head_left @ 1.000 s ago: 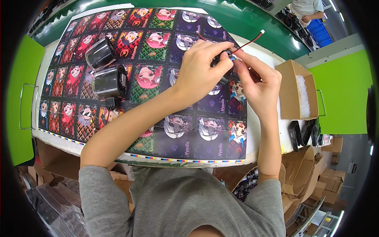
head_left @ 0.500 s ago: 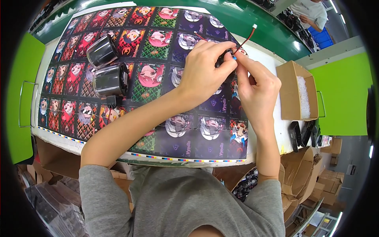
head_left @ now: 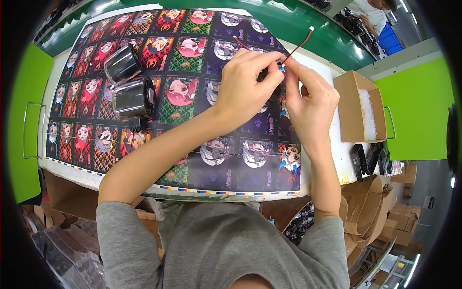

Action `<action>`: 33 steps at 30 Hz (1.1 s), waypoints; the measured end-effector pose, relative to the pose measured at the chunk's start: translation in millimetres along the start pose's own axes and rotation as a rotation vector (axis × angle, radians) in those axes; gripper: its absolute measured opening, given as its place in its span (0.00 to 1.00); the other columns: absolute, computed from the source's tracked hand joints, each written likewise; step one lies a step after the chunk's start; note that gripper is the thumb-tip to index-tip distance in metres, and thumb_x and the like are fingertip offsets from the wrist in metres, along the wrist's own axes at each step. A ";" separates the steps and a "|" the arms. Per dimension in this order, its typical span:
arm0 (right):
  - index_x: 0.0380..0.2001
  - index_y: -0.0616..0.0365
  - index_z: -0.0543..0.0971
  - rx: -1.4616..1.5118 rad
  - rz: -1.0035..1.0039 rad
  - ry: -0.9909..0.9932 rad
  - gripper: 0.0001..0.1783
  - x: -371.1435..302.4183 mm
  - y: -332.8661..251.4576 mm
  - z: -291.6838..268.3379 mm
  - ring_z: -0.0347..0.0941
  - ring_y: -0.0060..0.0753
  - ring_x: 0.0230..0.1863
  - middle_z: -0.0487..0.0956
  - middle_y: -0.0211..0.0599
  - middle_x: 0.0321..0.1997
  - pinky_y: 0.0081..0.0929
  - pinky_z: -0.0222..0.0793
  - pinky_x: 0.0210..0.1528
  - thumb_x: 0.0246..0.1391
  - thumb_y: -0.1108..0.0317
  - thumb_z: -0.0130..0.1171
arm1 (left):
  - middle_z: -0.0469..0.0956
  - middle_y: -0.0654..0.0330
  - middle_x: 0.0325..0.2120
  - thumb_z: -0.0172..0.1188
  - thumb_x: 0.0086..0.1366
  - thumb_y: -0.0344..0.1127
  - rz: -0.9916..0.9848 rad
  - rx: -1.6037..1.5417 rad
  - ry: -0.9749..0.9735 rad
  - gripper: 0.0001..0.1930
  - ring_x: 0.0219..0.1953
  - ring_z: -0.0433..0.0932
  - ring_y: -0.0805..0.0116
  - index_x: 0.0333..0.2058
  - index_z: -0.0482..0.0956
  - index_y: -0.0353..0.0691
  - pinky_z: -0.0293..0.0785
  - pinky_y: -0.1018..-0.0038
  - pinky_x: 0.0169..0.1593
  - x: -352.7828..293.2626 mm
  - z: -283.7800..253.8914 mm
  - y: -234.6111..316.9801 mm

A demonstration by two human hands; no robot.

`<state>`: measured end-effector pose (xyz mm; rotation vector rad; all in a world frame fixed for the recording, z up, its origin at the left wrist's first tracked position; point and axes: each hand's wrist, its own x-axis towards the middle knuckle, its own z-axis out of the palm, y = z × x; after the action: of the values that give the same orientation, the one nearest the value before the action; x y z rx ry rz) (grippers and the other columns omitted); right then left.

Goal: The person assembles electronic cooling fans by inserting wires into a plastic housing and securing components with small screws using a precision screwdriver.

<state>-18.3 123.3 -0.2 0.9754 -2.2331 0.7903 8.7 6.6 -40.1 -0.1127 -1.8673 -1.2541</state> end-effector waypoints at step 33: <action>0.30 0.60 0.79 0.167 0.161 -0.140 0.08 8.1 5.5 -10.6 0.67 0.21 0.14 0.77 0.37 0.19 0.17 0.61 0.17 0.43 0.75 0.56 | 0.75 0.57 0.25 0.55 0.49 0.31 -0.175 -0.178 -0.054 0.09 0.30 0.69 0.62 0.31 0.77 0.38 0.65 0.71 0.38 -0.3 7.0 -8.9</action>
<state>-24.5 130.2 10.8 0.9624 -2.4209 1.0220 0.2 7.9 -47.5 -0.0807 -1.8402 -1.5508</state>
